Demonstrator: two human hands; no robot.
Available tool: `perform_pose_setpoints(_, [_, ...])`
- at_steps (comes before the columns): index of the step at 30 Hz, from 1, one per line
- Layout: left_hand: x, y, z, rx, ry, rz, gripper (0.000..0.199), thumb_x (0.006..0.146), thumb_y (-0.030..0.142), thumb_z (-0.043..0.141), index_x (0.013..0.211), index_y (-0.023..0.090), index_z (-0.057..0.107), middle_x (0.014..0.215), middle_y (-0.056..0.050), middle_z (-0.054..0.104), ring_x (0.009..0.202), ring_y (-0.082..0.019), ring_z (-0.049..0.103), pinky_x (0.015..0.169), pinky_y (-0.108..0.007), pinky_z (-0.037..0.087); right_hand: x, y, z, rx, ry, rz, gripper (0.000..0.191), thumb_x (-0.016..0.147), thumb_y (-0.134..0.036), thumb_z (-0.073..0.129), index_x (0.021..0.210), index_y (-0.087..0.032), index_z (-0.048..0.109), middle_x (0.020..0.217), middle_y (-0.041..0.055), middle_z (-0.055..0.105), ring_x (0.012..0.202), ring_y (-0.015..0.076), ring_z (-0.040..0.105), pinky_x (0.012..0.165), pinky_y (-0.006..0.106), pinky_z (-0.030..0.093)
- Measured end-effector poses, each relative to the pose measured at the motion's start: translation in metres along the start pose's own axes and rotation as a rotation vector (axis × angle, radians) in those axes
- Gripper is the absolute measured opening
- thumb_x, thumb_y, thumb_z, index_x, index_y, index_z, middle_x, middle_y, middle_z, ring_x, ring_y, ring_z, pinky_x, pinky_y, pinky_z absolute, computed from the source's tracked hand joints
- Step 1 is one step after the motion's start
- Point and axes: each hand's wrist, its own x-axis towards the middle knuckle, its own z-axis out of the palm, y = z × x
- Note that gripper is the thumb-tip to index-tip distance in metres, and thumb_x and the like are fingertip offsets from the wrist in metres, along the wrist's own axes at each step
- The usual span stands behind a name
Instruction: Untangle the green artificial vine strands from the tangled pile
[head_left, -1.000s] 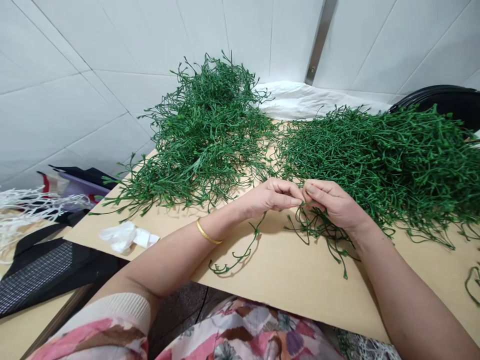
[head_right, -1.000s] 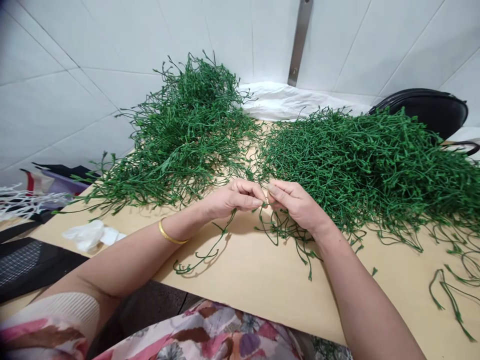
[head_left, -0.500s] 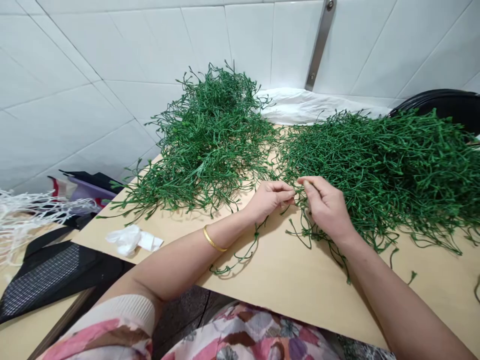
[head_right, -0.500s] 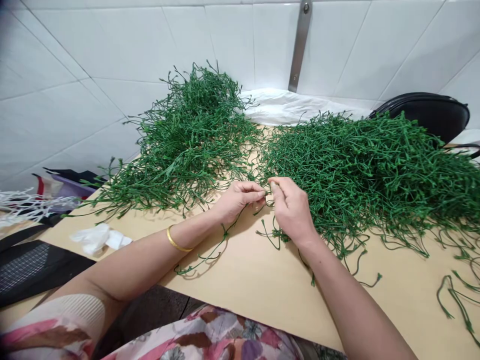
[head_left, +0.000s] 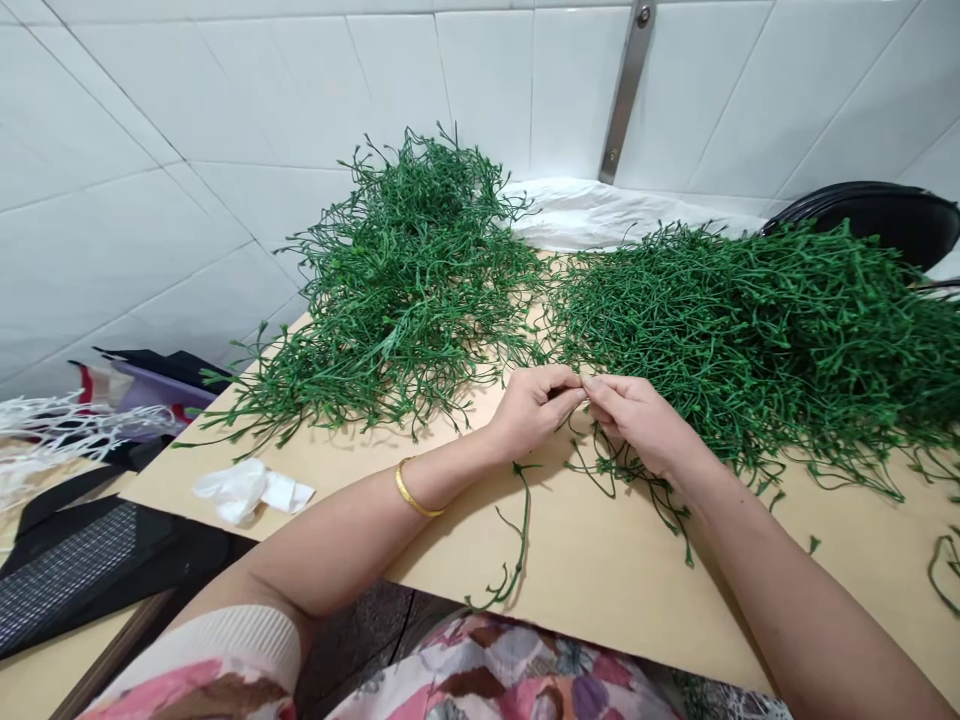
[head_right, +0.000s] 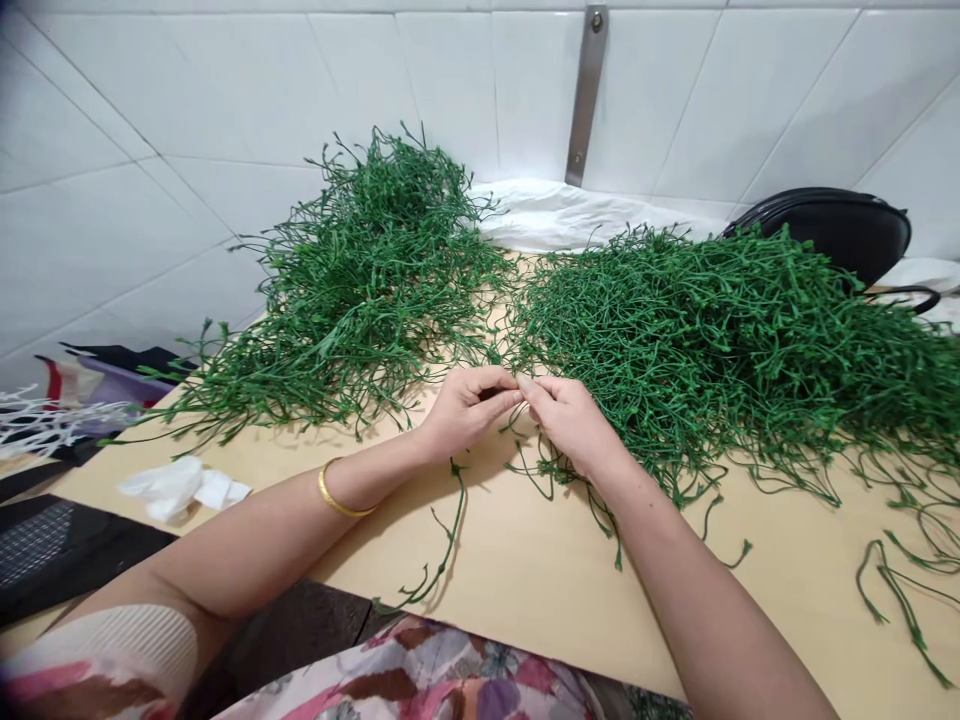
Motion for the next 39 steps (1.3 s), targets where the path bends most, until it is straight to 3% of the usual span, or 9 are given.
perform_pose_setpoints(6, [0.003, 0.005, -0.007, -0.327, -0.198, -0.207, 0.014, 0.07, 0.025, 0.059, 0.064, 0.012, 0.057, 0.053, 0.003, 0.047, 0.048, -0.004, 0.034, 0.047, -0.019, 0.025, 0.003, 0.0, -0.022, -0.04, -0.238, 0.046, 0.039, 0.073, -0.051, 0.058, 0.066, -0.013, 0.053, 0.049, -0.0087, 0.022, 0.043, 0.0024, 0.015, 0.041, 0.021, 0.008])
perform_pose_setpoints(10, [0.002, 0.009, -0.016, -0.688, -0.375, -0.38, 0.02, 0.064, 0.029, 0.066, 0.065, 0.013, 0.053, 0.045, 0.008, 0.034, 0.04, -0.002, 0.022, 0.042, -0.019, 0.012, 0.001, -0.003, -0.025, -0.021, -0.373, -0.062, 0.04, 0.075, -0.049, 0.057, 0.059, -0.013, 0.049, 0.049, -0.0078, 0.026, 0.043, 0.002, 0.018, 0.04, 0.021, 0.01])
perform_pose_setpoints(21, [-0.003, 0.008, -0.019, -0.977, -0.652, -0.385, 0.018, 0.054, 0.025, 0.071, 0.057, 0.011, 0.059, 0.044, 0.003, 0.045, 0.037, -0.002, 0.029, 0.037, -0.018, 0.017, -0.016, -0.016, -0.022, -0.021, -0.622, -0.239, 0.033, 0.075, -0.035, 0.06, 0.053, -0.013, 0.05, 0.045, -0.0057, 0.034, 0.042, 0.0031, 0.026, 0.041, 0.022, 0.018])
perform_pose_setpoints(24, [-0.002, 0.003, -0.021, -1.093, -0.655, -0.311, 0.021, 0.053, 0.026, 0.072, 0.055, 0.011, 0.059, 0.047, 0.001, 0.045, 0.036, -0.003, 0.031, 0.034, -0.017, 0.019, -0.019, -0.017, -0.029, 0.107, -0.456, -0.339, 0.031, 0.074, -0.035, 0.061, 0.054, -0.014, 0.051, 0.043, -0.0068, 0.03, 0.04, 0.004, 0.026, 0.044, 0.023, 0.023])
perform_pose_setpoints(26, [0.003, -0.002, -0.022, -1.189, -0.522, -0.335, 0.017, 0.06, 0.023, 0.069, 0.059, 0.011, 0.057, 0.047, 0.004, 0.04, 0.036, -0.002, 0.03, 0.033, -0.015, 0.019, -0.019, -0.02, -0.034, 0.093, -0.237, -0.378, 0.029, 0.075, -0.037, 0.059, 0.058, -0.016, 0.051, 0.044, -0.0074, 0.029, 0.04, 0.0044, 0.025, 0.045, 0.024, 0.025])
perform_pose_setpoints(30, [0.017, -0.012, -0.02, -1.336, -0.116, -0.546, 0.015, 0.08, 0.016, 0.049, 0.067, 0.01, 0.053, 0.05, 0.006, 0.032, 0.035, 0.0, 0.023, 0.033, -0.012, 0.019, -0.014, -0.021, -0.043, -0.591, 0.315, -0.42, 0.019, 0.072, -0.036, 0.062, 0.076, -0.017, 0.06, 0.067, 0.0004, 0.054, 0.051, 0.0075, 0.041, 0.051, 0.025, 0.032])
perform_pose_setpoints(32, [0.021, -0.015, -0.02, -1.372, -0.079, -0.594, 0.019, 0.083, 0.016, 0.043, 0.067, 0.01, 0.052, 0.051, 0.005, 0.032, 0.035, -0.001, 0.023, 0.033, -0.013, 0.019, -0.01, -0.017, -0.046, -0.993, 0.499, -0.48, 0.03, 0.072, -0.039, 0.061, 0.094, -0.019, 0.062, 0.094, 0.0068, 0.06, 0.06, 0.0102, 0.049, 0.057, 0.027, 0.037])
perform_pose_setpoints(35, [0.022, -0.013, -0.021, -1.371, -0.072, -0.575, 0.021, 0.084, 0.016, 0.041, 0.068, 0.01, 0.051, 0.052, 0.005, 0.034, 0.035, -0.001, 0.026, 0.033, -0.013, 0.02, -0.002, -0.004, -0.047, -1.378, 0.734, -0.571, 0.044, 0.076, -0.046, 0.053, 0.109, -0.017, 0.057, 0.107, 0.0149, 0.058, 0.081, 0.0227, 0.052, 0.064, 0.037, 0.035])
perform_pose_setpoints(39, [0.021, -0.01, -0.018, -1.208, -0.036, -0.552, 0.02, 0.084, 0.016, 0.04, 0.067, 0.011, 0.05, 0.051, 0.004, 0.037, 0.034, -0.001, 0.027, 0.033, -0.013, 0.019, 0.005, 0.014, -0.042, -1.563, 0.857, -0.594, 0.04, 0.082, -0.042, 0.04, 0.096, -0.01, 0.061, 0.088, 0.0186, 0.059, 0.096, 0.0351, 0.043, 0.072, 0.05, 0.031])
